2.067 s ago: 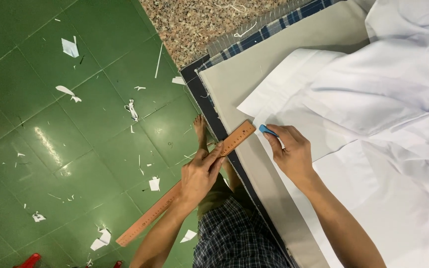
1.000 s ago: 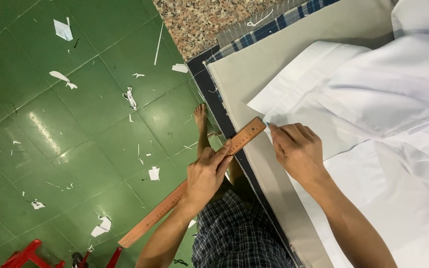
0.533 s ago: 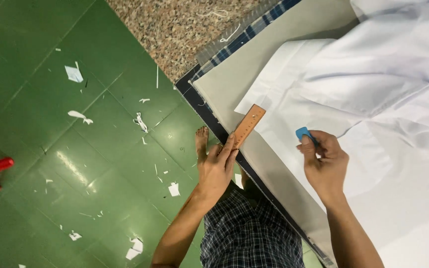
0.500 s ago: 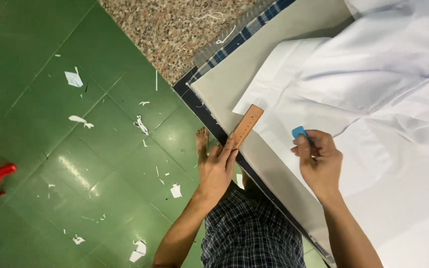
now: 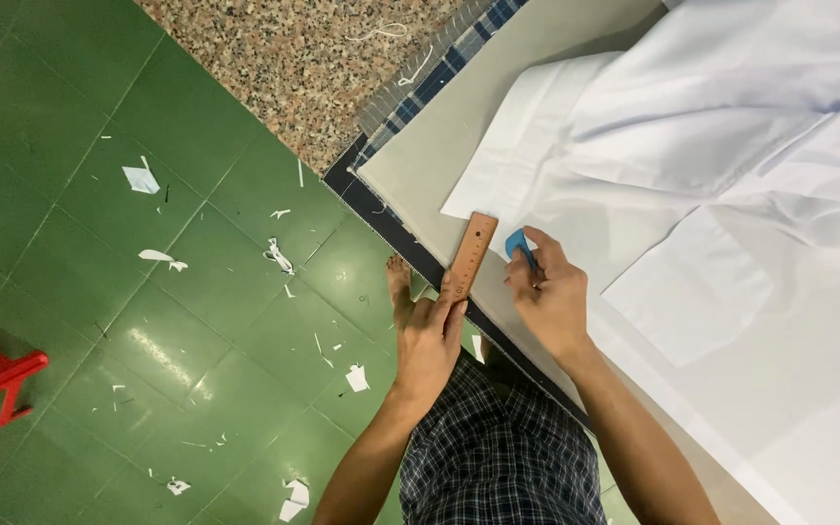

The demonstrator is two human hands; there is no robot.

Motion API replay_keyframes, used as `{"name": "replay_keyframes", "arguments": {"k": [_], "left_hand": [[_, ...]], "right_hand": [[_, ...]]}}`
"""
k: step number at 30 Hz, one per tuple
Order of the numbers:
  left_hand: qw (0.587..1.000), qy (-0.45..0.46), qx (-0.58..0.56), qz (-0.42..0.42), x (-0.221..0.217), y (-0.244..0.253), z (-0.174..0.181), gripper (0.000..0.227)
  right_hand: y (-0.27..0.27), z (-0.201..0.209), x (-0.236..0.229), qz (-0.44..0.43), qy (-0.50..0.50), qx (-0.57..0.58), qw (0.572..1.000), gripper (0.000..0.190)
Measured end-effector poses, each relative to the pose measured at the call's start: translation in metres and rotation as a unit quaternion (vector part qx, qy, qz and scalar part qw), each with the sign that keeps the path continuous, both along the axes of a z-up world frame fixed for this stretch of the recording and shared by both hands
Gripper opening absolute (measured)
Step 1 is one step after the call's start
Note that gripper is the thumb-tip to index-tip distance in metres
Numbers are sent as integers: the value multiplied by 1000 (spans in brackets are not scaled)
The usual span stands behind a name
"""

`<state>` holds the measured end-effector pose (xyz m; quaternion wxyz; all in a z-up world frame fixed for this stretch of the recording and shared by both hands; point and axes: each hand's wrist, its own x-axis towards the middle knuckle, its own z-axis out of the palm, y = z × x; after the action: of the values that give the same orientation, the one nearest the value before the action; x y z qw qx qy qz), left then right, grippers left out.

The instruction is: The person lays a white shirt flat on a worktable, uses a ruler and chalk to mark straight lines along the hem and side, then folds the hem and irons it flat. The shirt remains on the table after ironing.

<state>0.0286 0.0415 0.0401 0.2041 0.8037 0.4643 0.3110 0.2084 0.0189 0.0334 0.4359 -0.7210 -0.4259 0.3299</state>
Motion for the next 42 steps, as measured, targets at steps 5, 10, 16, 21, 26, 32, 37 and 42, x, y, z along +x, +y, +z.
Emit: {"name": "replay_keyframes", "arguments": {"k": [5, 10, 16, 21, 26, 32, 37, 42], "left_hand": [[999, 17, -43, 16, 3, 9, 27, 45], [997, 25, -62, 33, -6, -18, -31, 39], [995, 45, -78, 40, -5, -18, -30, 37], [994, 44, -86, 47, -5, -22, -38, 28], [994, 55, -86, 51, -5, -20, -30, 30], [994, 56, -82, 48, -4, -22, -33, 40], [994, 34, -93, 49, -6, -21, -37, 43], [973, -122, -165, 103, -49, 11, 15, 48]], "right_hand": [[11, -9, -3, 12, -42, 18, 999, 30], [15, -15, -4, 20, -72, 21, 997, 30], [20, -17, -3, 28, -92, 23, 995, 31], [22, -16, -3, 37, -99, 18, 994, 31], [19, -14, -5, 40, -95, -2, 995, 31], [10, -18, -11, 46, -93, -22, 994, 32], [8, -13, -12, 26, -86, -18, 996, 32], [-17, 26, 22, -51, -44, 19, 998, 38]]}}
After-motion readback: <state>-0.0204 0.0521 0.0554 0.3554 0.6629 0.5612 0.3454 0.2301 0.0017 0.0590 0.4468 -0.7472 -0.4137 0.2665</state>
